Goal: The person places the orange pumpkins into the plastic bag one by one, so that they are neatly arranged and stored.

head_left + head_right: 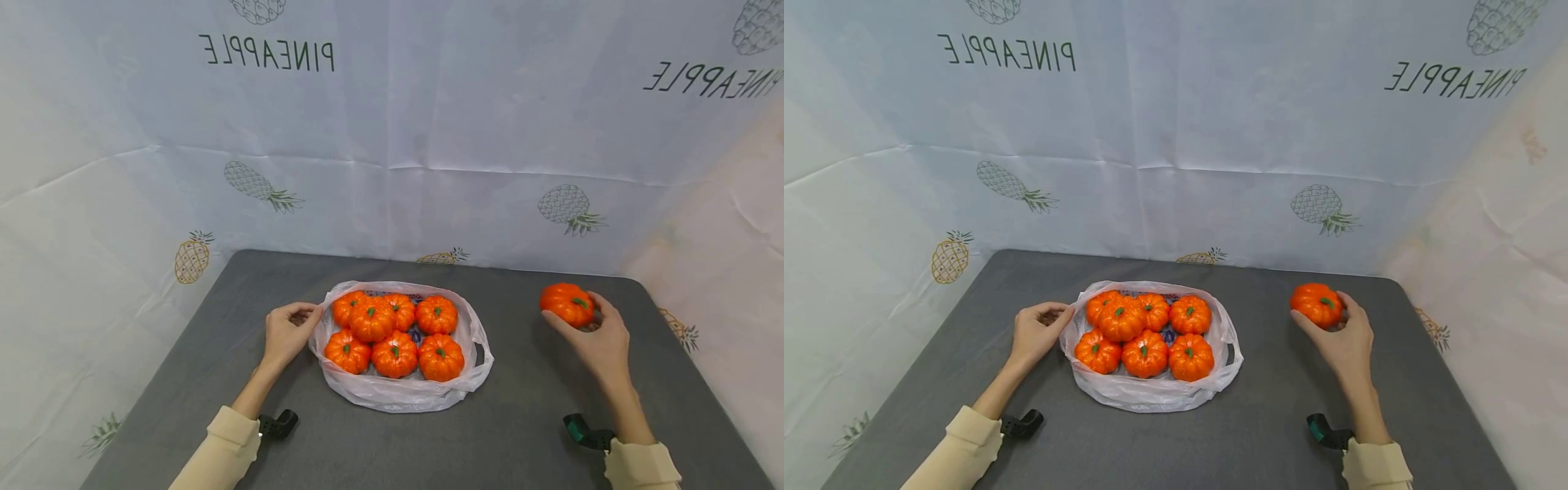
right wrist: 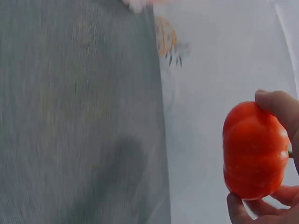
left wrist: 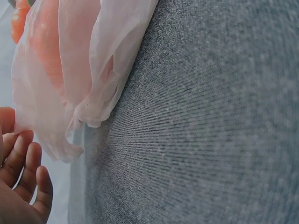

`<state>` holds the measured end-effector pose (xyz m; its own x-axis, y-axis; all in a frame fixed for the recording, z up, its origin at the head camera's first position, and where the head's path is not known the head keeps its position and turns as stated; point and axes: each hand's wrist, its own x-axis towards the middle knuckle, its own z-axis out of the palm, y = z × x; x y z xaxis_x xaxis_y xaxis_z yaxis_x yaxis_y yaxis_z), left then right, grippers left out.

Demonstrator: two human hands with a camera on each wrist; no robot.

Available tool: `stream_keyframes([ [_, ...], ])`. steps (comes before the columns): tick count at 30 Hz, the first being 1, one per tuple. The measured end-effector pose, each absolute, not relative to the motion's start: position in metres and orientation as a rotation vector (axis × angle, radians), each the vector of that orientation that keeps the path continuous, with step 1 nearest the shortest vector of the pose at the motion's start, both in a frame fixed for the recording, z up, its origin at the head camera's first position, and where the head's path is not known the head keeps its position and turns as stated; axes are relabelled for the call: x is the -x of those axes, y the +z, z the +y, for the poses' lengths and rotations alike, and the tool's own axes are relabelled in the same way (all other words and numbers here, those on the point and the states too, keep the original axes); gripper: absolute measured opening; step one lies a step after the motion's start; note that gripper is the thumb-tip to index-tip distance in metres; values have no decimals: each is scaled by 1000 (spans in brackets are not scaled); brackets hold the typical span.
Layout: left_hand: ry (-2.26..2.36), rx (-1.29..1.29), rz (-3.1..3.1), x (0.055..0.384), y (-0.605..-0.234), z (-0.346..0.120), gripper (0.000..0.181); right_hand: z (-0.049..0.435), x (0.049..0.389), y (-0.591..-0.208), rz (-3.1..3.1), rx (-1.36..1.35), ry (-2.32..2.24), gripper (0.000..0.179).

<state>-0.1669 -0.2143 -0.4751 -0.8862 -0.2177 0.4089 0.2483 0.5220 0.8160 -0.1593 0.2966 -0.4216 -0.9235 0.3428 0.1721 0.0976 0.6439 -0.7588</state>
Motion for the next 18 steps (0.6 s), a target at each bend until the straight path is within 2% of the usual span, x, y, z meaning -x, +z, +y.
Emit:
stream_keyframes([
  [7,-1337,33,-2294,167,-475,-214,8,266,158,-418,-2579,179,1126,86],
  [18,-1341,41,-2288,167,-475,-213,8,224,152,-416,-2617,126,1201,85],
])
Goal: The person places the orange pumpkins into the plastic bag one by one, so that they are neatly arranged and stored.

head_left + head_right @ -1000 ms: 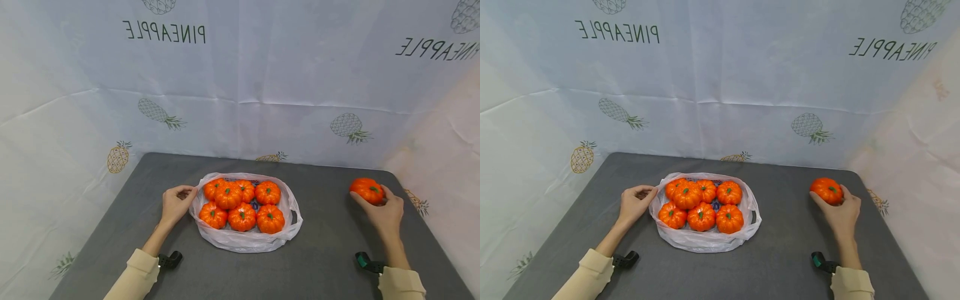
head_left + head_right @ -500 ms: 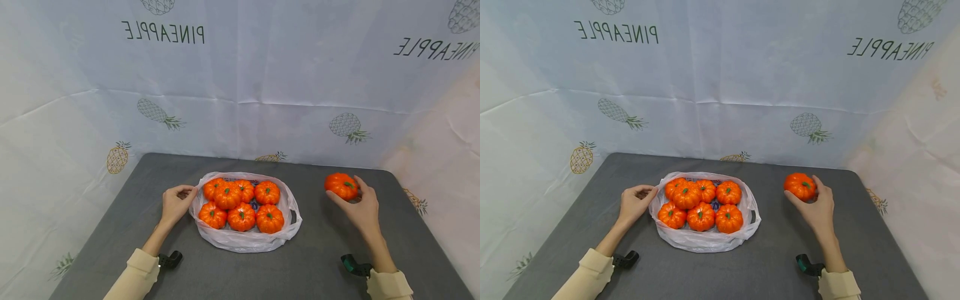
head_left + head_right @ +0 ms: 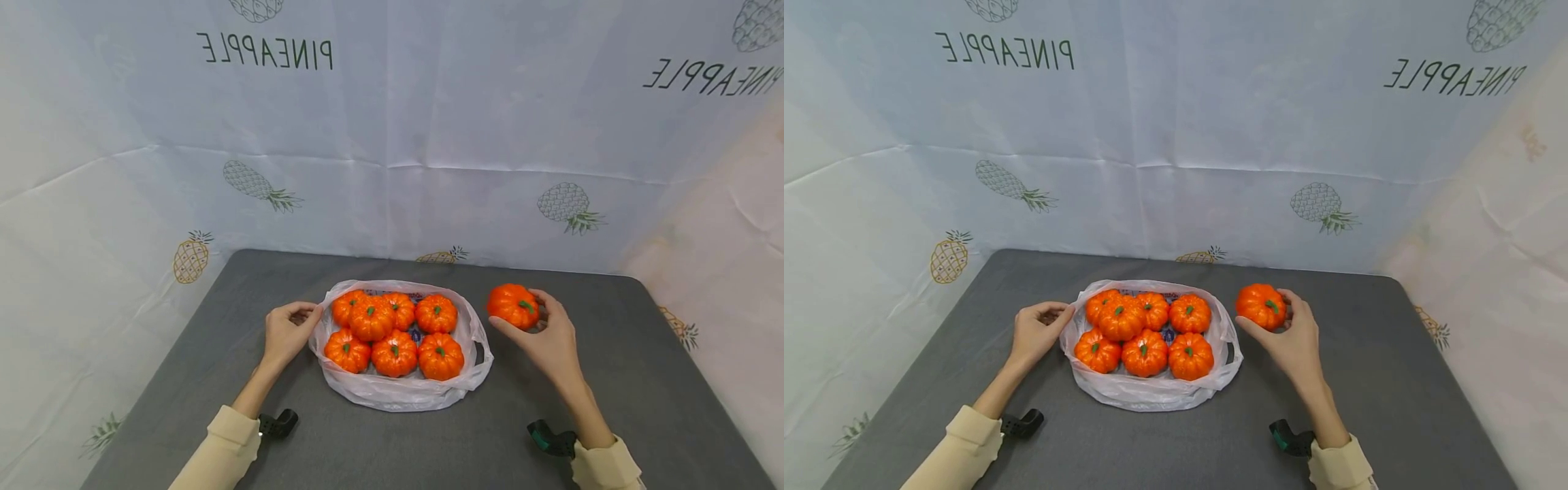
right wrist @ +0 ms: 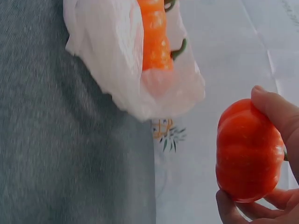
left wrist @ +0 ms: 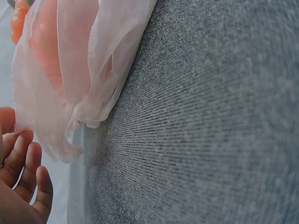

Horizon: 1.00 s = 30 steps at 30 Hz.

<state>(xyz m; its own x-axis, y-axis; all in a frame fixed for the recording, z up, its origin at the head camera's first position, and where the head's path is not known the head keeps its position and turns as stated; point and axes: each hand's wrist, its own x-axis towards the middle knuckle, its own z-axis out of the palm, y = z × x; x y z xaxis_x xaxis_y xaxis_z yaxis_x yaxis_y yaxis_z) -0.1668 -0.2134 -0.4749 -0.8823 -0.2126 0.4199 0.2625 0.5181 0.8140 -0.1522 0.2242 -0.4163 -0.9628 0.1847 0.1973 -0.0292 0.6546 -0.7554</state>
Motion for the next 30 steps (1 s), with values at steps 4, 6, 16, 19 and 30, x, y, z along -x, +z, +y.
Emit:
stream_keyframes([
  [4,-1344,43,-2287,167,-476,-214,8,215,153,-419,-2619,61,1226,85],
  [6,-1339,42,-2289,167,-476,-214,8,211,153,-419,-2621,23,1218,84],
  [16,-1329,35,-2295,167,-476,-215,9,190,152,-418,-2621,-78,1244,84],
  [19,-1333,32,-2294,167,-476,-214,9,183,151,-418,-2619,-88,1295,85],
  [30,-1360,20,-2294,166,-475,-215,9,153,149,-422,-2578,-231,1378,82],
])
